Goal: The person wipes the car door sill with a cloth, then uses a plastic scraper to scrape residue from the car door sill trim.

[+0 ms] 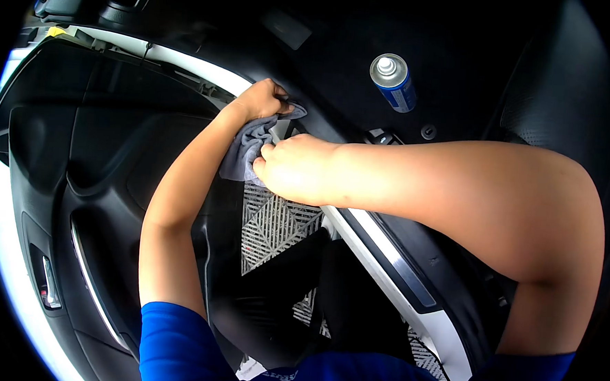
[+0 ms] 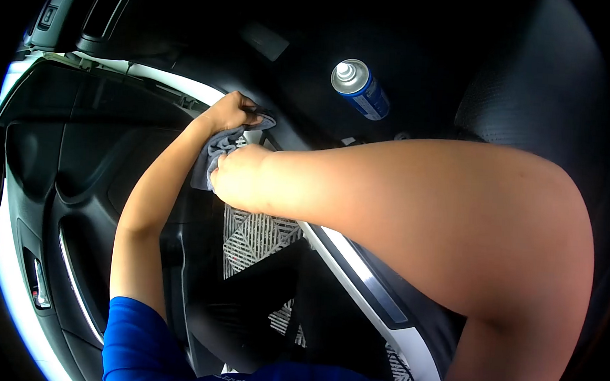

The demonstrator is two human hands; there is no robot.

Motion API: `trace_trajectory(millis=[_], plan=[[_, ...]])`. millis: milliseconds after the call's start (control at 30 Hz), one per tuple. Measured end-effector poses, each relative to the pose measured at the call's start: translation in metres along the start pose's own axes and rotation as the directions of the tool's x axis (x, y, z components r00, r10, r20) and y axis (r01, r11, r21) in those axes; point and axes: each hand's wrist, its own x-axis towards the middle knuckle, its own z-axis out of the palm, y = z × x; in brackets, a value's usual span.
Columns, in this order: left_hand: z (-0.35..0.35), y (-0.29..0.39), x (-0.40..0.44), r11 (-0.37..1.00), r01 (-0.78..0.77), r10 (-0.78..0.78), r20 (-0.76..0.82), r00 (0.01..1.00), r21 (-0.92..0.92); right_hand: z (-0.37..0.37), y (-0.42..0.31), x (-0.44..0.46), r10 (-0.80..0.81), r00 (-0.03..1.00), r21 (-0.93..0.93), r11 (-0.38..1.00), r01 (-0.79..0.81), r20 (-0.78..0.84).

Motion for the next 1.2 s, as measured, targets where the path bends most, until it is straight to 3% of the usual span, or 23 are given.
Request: trace_trajectory(millis=[233,433,600,667,733,800,833,867,933,1000,1033,1067,1100,1133,1167,1200], plan=[[0.003,-0.003,-0.006,0.991,0.069,-0.069,0.003,0.998,0.118,-0.003,0.000,-0.001,-0.038,0.999,0.045,0.998,0.038,0.009],[0.005,-0.003,-0.006,0.993,0.086,-0.087,-0.006,0.996,-0.086,0.000,0.000,-0.003,-0.020,1.000,0.033,0.999,0.020,0.015],[0.013,-0.013,-0.007,0.999,0.032,-0.031,-0.051,0.998,0.020,0.000,0.001,-0.001,-0.055,0.997,0.062,0.997,0.051,0.062],[0.015,-0.011,-0.008,0.989,0.136,-0.139,-0.047,0.989,-0.052,0.003,0.002,0.000,-0.031,0.999,0.069,0.997,0.028,0.030],[0.017,-0.004,-0.020,0.992,0.076,-0.086,-0.093,0.992,-0.105,-0.002,0.005,0.002,0.004,0.997,0.044,0.999,-0.007,0.081],[0.022,-0.003,-0.028,0.929,0.027,-0.148,-0.303,0.942,-0.370,-0.006,0.012,0.005,0.127,0.919,-0.205,0.977,-0.052,0.372],[0.018,0.008,-0.038,0.817,-0.044,-0.242,-0.411,0.879,-0.575,-0.022,0.017,0.004,0.251,0.804,-0.235,0.962,-0.143,0.539],[0.017,0.015,-0.045,0.613,-0.218,-0.325,-0.495,0.806,-0.759,-0.025,0.022,0.006,0.443,0.674,-0.358,0.893,-0.273,0.592],[0.006,0.026,-0.064,0.234,-0.338,-0.395,-0.407,0.823,-0.911,-0.045,0.031,-0.002,0.572,0.614,-0.452,0.816,-0.360,0.544],[0.001,0.033,-0.073,0.015,-0.389,-0.385,-0.364,0.848,-0.921,-0.054,0.025,-0.006,0.616,0.702,-0.520,0.755,-0.399,0.357],[-0.003,0.041,-0.075,-0.121,-0.408,-0.430,-0.323,0.843,-0.905,-0.059,0.023,-0.008,0.600,0.746,-0.436,0.776,-0.455,0.289],[-0.004,0.050,-0.074,-0.138,-0.426,-0.421,-0.336,0.842,-0.894,-0.055,0.025,-0.006,0.608,0.741,-0.462,0.764,-0.450,0.285],[-0.006,0.060,-0.072,-0.269,-0.454,-0.459,-0.302,0.836,-0.850,-0.046,0.029,-0.004,0.604,0.797,-0.384,0.739,-0.554,0.012],[-0.008,0.072,-0.068,-0.398,-0.479,-0.482,-0.266,0.835,-0.783,-0.047,0.031,-0.002,0.564,0.781,-0.290,0.726,-0.623,-0.268],[-0.009,0.086,-0.067,-0.460,-0.502,-0.471,-0.278,0.837,-0.733,-0.051,0.036,-0.001,0.536,0.769,-0.211,0.755,-0.621,-0.348],[-0.004,0.085,-0.055,-0.535,-0.519,-0.424,-0.319,0.848,-0.667,-0.053,0.039,0.001,0.523,0.773,-0.256,0.741,-0.621,-0.360]])
